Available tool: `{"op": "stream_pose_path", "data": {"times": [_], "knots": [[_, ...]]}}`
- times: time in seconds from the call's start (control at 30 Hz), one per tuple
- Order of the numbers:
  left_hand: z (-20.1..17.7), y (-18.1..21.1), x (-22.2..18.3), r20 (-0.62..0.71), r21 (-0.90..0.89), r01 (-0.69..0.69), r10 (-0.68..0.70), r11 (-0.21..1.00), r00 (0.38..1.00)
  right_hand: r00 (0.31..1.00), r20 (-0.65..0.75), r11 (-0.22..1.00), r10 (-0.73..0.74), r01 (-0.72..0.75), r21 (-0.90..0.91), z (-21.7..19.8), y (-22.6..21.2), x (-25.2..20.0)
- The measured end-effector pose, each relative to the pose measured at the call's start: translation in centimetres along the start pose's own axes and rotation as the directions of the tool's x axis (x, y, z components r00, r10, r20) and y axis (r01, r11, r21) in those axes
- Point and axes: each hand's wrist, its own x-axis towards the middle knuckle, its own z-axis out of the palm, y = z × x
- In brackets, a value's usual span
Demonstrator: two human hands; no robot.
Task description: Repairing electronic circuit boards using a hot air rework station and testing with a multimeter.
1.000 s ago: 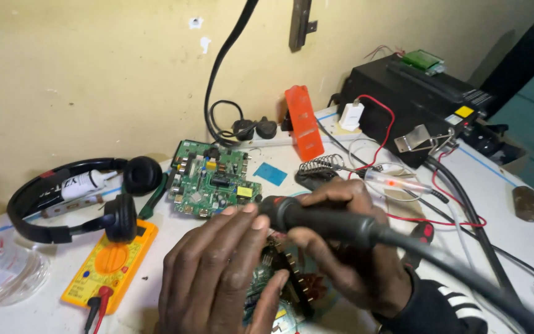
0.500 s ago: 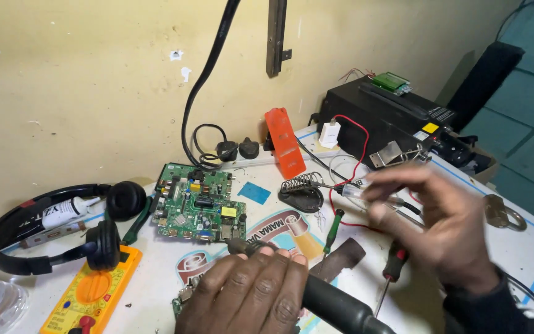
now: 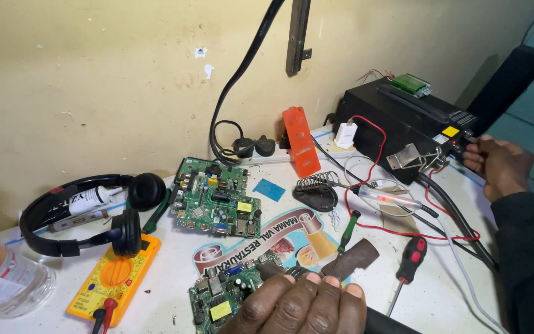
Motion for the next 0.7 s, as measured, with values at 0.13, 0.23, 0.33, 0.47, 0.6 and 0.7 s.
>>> {"op": "stream_pose_path", "data": {"times": [0.13, 0.23, 0.33, 0.47, 0.6, 0.7], "knots": [[-0.3, -0.2, 0.4, -0.003, 0.0, 0.008, -0.008, 1.0, 1.0, 0.999, 0.007, 0.999, 0.045, -0.045, -0.005, 0.8, 0.5, 1.5], [-0.5, -0.2, 0.3, 0.023, -0.022, 0.033, -0.033, 0.999, 0.999, 0.999, -0.002, 0.999, -0.037, 0.037, -0.027, 0.9, 0.4, 1.5], [-0.2, -0.1, 0.1, 0.01, -0.007, 0.034, -0.033, 0.999, 0.999, 0.993, 0.021, 0.989, -0.118, 0.12, -0.089, 1.4, 0.7, 2.2], [-0.5, -0.2, 0.1, 0.037, -0.032, 0.045, -0.043, 0.998, 0.998, 0.993, -0.043, 0.99, -0.108, 0.104, -0.091, 2.1, 1.2, 3.0], [0.1, -0.4, -0.4, 0.004, 0.02, 0.013, -0.013, 1.0, 1.0, 0.991, 0.003, 0.988, -0.131, 0.13, -0.086, 1.6, 2.5, 2.6], [-0.4, -0.4, -0.4, 0.058, -0.022, 0.024, -0.023, 0.999, 0.998, 0.999, -0.03, 0.975, 0.034, -0.04, -0.219, 2.1, 1.3, 0.3]]}}
